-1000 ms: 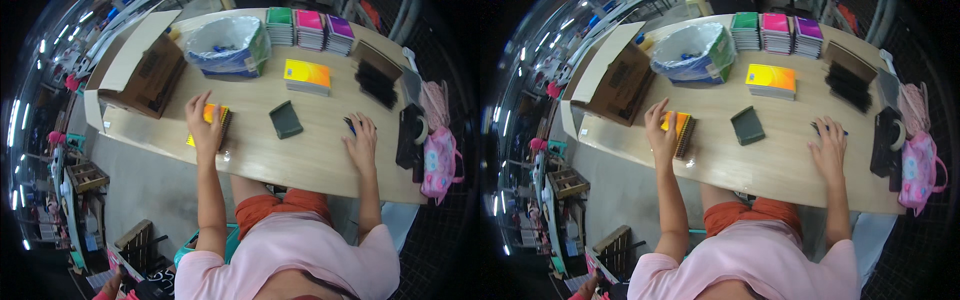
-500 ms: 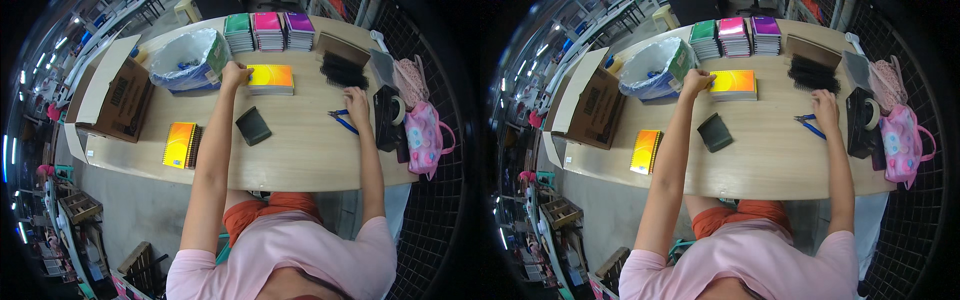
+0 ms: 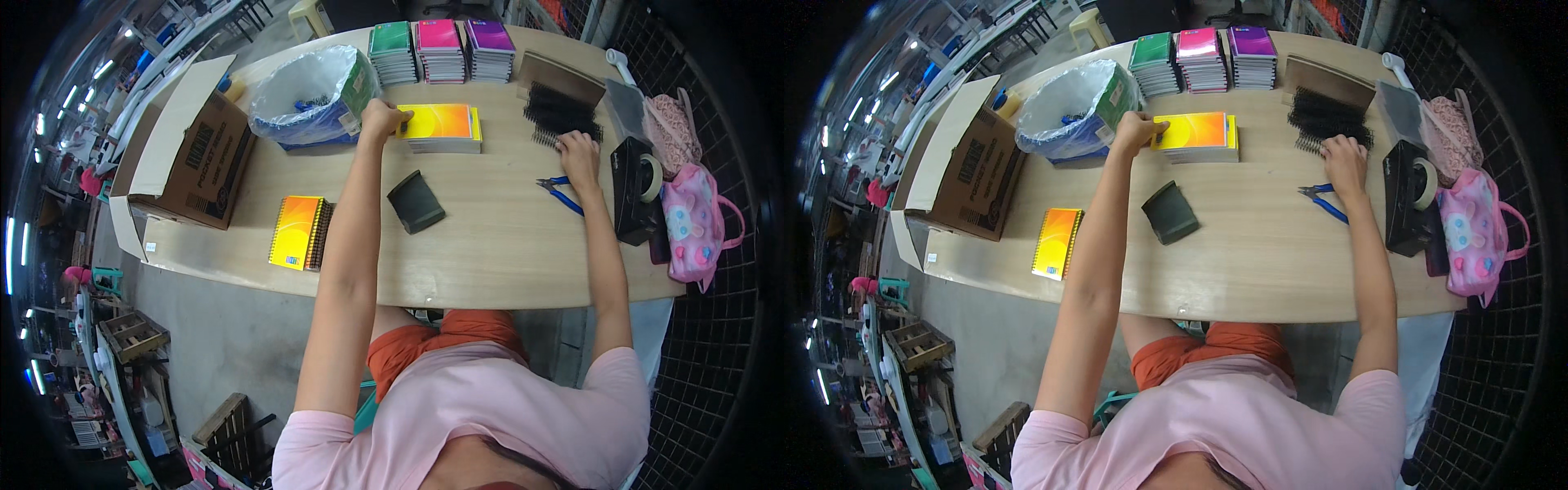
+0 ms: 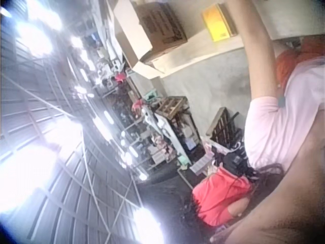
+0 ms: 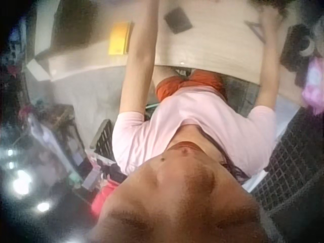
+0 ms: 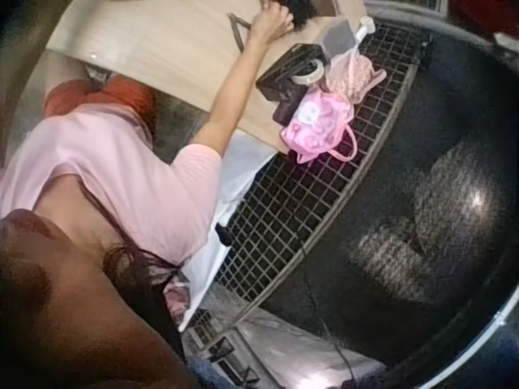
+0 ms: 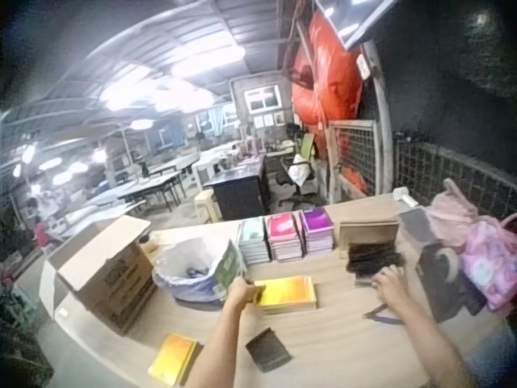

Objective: The person assembles spiral notebooks by inserting a wire coil into the pre-punched holes of a notepad and then using pliers to trim and secure the end of the wire.

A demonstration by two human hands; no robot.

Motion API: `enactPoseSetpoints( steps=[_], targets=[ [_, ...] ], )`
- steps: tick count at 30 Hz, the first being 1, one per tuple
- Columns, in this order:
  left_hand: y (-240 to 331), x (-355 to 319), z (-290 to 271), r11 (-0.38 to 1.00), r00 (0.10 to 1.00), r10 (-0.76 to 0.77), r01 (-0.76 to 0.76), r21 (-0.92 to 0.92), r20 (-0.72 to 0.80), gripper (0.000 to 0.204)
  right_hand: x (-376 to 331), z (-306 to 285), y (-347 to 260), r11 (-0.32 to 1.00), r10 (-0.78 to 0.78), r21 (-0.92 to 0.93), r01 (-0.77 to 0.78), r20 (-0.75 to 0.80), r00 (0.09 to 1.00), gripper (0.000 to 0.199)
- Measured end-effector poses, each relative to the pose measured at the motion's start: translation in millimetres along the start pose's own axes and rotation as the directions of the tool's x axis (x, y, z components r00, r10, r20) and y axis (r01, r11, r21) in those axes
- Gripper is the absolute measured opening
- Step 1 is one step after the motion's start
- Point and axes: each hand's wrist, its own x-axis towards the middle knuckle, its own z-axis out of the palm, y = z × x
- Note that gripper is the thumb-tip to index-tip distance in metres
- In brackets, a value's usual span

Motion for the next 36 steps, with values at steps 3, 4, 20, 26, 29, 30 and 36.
enactPoseSetpoints(
  steps=[3,4,20,26,29,30,36],
  targets=[
    [14.1,-18.9,-5.7,0.989,0.982,0.077,-0.053,0.139,-0.173,0.032,-5.4,-6.8,2.3,0.999,-0.021,0.044,0.026,-0.108,0.994,0.014],
    [20.3,-33.0,-6.6,0.989,0.983,0.079,-0.056,0.137,-0.167,0.032,-7.9,-12.4,1.5,0.999,-0.017,0.038,0.022,-0.106,0.994,0.014],
    [-78.3,-292.4,48.1,0.828,0.771,0.477,-0.555,-0.080,-0.422,0.023,-80.3,-80.2,-162.6,0.566,-0.164,0.823,-0.046,0.166,0.972,0.025],
    [-81.1,-285.4,48.3,0.837,0.776,0.482,-0.545,-0.048,-0.407,0.022,-80.6,-83.9,-170.5,0.483,-0.174,0.874,-0.061,0.164,0.971,0.019],
    [-75.2,-283.9,45.7,0.842,0.791,0.468,-0.535,-0.073,-0.394,0.019,-79.4,-86.6,-169.9,0.514,-0.202,0.857,-0.041,0.168,0.965,0.018],
    [-75.9,-284.0,46.7,0.842,0.791,0.467,-0.534,-0.074,-0.395,0.019,-79.3,-86.5,-169.2,0.520,-0.226,0.854,-0.017,0.157,0.961,0.017],
    [-80.8,-281.9,51.3,0.835,0.785,0.452,-0.539,-0.108,-0.423,0.017,-73.2,-90.7,-172.0,0.560,-0.231,0.828,-0.023,0.183,0.955,0.016]
  ],
)
